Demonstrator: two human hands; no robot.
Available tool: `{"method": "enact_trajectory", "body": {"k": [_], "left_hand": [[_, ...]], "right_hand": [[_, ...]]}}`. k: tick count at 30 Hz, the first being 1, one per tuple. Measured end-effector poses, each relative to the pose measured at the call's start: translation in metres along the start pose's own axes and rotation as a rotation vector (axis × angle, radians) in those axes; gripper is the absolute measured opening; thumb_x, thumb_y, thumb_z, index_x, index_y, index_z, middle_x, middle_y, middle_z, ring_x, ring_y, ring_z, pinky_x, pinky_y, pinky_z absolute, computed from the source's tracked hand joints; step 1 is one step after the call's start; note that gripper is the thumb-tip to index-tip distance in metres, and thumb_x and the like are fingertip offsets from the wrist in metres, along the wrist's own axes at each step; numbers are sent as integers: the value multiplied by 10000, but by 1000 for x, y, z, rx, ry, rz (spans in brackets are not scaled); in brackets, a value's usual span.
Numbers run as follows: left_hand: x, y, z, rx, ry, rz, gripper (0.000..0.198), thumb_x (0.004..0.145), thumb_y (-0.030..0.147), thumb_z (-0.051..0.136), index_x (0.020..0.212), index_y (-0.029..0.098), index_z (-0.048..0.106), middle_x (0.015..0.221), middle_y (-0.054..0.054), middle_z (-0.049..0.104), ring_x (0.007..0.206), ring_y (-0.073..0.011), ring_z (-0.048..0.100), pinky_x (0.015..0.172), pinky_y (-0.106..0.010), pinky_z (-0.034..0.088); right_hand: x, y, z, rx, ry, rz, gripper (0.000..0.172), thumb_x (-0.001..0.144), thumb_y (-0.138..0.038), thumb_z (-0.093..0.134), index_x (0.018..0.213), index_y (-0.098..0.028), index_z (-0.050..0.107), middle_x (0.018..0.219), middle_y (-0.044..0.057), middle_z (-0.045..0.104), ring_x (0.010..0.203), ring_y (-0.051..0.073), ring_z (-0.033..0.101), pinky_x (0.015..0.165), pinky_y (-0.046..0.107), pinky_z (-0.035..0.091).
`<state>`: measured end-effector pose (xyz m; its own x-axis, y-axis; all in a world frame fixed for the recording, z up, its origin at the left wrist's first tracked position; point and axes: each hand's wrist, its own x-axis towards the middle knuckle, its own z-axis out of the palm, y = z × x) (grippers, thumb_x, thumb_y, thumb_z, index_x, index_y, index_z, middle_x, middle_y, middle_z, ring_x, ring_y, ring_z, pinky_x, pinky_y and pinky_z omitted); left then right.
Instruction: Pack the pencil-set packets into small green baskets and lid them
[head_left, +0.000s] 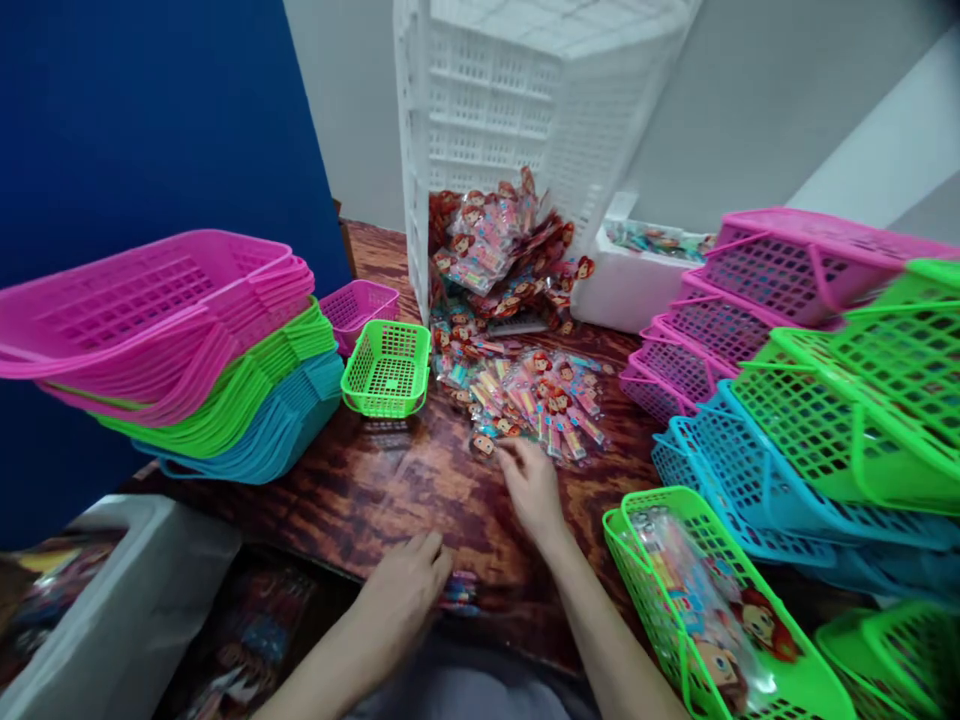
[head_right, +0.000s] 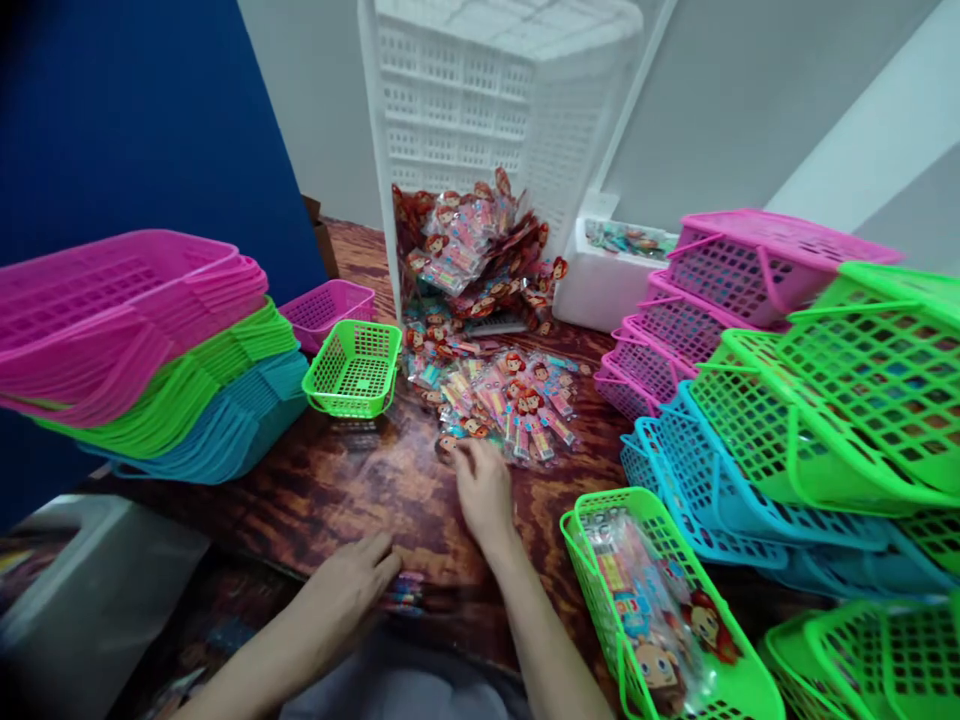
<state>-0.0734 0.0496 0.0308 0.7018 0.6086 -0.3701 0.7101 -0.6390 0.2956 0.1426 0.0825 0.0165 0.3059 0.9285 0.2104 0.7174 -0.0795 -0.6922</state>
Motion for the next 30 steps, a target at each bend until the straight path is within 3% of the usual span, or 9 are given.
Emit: {"method": "enact_trajectory", "body": {"k": [3,7,10,14,17,20,22,25,30], "left_hand": [[5,0,3,-48,-2,-34,343,796,63,533,1108,183,612,1205,-100,583,1100,-271,551,931,-393,467],[10,1,11,-68,7,-62,340,815,88,529,1132,177,612,1219,-116,578,1130,-299,533,924,-419,469],[12,1,16,-66,27,-78,317,821,101,521,1115,169,617,1200,-122,585,1118,-306,529,923,-434,463],[14,-2,24,-96,46,-87,320,805,130,535,1112,171,613,1202,-123,583,1109,-307,524,910,-428,459],[16,-6,30,-115,65,-93,322,797,146,543,1110,179,610,1211,-121,581,1114,-308,516,923,-435,449],[18,-9,33,-124,70,-93,329,784,148,553,1105,186,608,1222,-117,580,1132,-308,510,952,-443,435],[21,-10,32,-120,61,-94,351,767,140,558,1112,184,606,1230,-115,580,1132,-310,514,958,-451,431],[24,-9,28,-111,37,-90,380,749,133,563,1124,178,605,1220,-113,588,1117,-318,528,937,-460,443],[26,-6,23,-101,28,-89,352,773,153,564,1121,174,608,1204,-113,595,1103,-316,533,924,-456,448]], "right_hand": [[51,19,1,-162,157,92,352,890,-245,505,1181,-111,652,1176,182,654,1143,312,523,1008,430,392],[90,19,17,-265,185,107,380,898,-220,483,1215,-73,632,1174,220,642,1135,342,505,996,442,380],[95,4,40,-333,158,53,367,916,-230,481,1228,-103,627,1196,199,639,1147,337,494,994,436,376],[86,1,65,-398,88,-47,442,897,-221,549,1334,-156,570,1384,157,559,1243,319,451,1046,423,346],[86,15,64,-507,97,-37,567,890,-287,597,1420,-117,487,1546,184,390,1386,353,326,1128,466,254],[97,30,53,-620,103,94,710,888,-411,602,1487,-95,388,1602,205,280,1464,384,197,1147,507,215],[107,35,47,-630,64,182,703,887,-407,579,1484,-94,382,1565,217,345,1430,379,283,1101,502,295],[121,36,47,-633,22,246,627,848,-268,566,1433,-83,437,1448,240,485,1294,364,463,976,478,416],[134,35,54,-667,39,252,567,843,-127,515,1404,-66,466,1338,264,555,1199,350,534,893,433,453]]}}
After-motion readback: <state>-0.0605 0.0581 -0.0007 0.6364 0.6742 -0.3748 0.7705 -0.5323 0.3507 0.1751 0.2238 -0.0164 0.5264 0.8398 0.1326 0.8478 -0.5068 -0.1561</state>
